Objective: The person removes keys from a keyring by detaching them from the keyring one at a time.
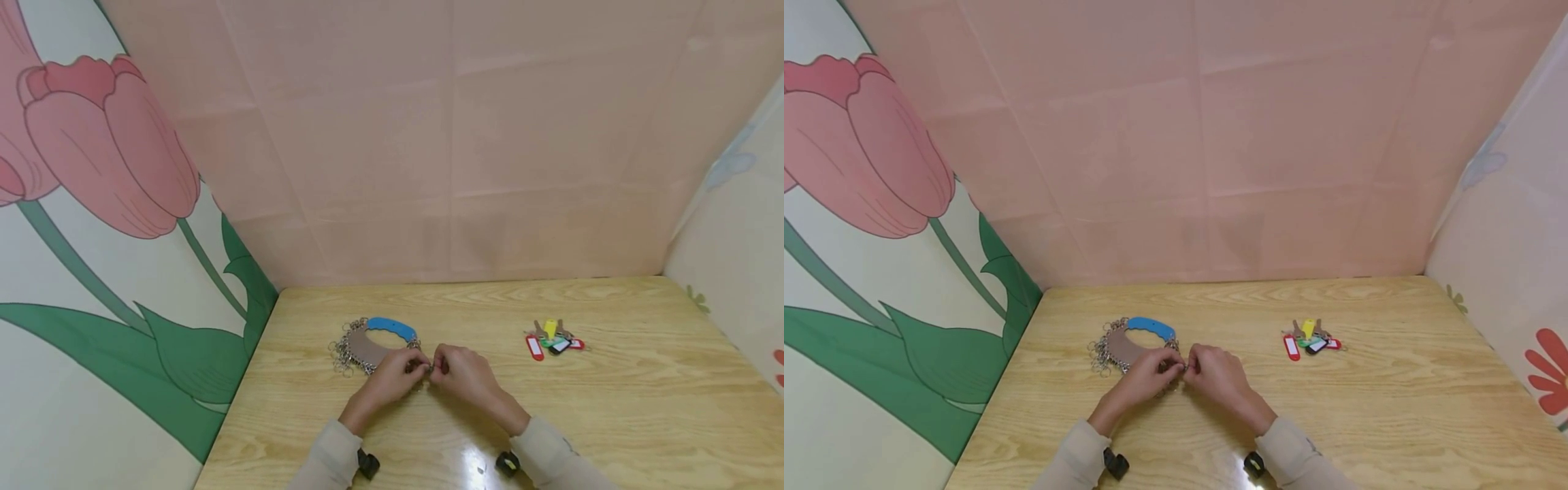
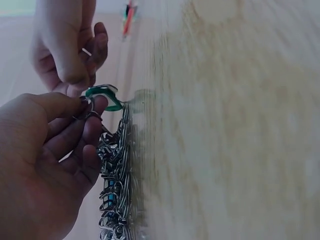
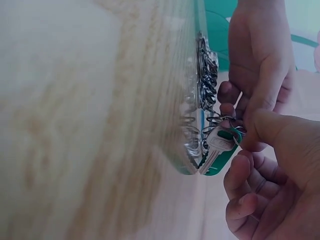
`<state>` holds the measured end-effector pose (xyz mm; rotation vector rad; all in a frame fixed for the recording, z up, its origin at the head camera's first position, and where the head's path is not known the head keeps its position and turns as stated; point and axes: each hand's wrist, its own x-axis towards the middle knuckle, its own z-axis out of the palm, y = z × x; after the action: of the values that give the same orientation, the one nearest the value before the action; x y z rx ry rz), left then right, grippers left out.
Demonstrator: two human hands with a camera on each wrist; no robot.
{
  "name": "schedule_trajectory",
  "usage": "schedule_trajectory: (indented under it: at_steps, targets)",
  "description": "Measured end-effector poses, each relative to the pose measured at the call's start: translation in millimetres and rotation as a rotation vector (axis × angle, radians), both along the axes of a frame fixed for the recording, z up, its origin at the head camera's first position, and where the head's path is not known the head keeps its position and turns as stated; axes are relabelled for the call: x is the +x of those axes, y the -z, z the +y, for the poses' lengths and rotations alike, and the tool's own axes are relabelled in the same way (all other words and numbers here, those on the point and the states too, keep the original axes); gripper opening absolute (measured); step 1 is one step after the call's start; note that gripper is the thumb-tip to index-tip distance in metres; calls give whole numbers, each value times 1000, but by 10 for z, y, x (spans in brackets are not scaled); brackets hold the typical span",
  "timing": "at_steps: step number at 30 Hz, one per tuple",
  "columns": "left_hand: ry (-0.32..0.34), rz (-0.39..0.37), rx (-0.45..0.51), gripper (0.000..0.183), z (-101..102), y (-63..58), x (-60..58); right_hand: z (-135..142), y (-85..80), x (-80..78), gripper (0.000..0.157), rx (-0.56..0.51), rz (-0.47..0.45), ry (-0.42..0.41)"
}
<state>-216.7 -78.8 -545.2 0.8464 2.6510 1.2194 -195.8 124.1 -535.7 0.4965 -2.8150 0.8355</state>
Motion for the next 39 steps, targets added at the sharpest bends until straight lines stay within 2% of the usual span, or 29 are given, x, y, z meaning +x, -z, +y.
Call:
schedule_trajectory:
  at_steps: [17,39]
  targets:
    - [11,-19,-4,18,-3,-41,-6,45,-16,-36,24,37,87,-119]
    - [13,-22,23,16,7,-18,-20,26,7,-47,26,133,245,-183]
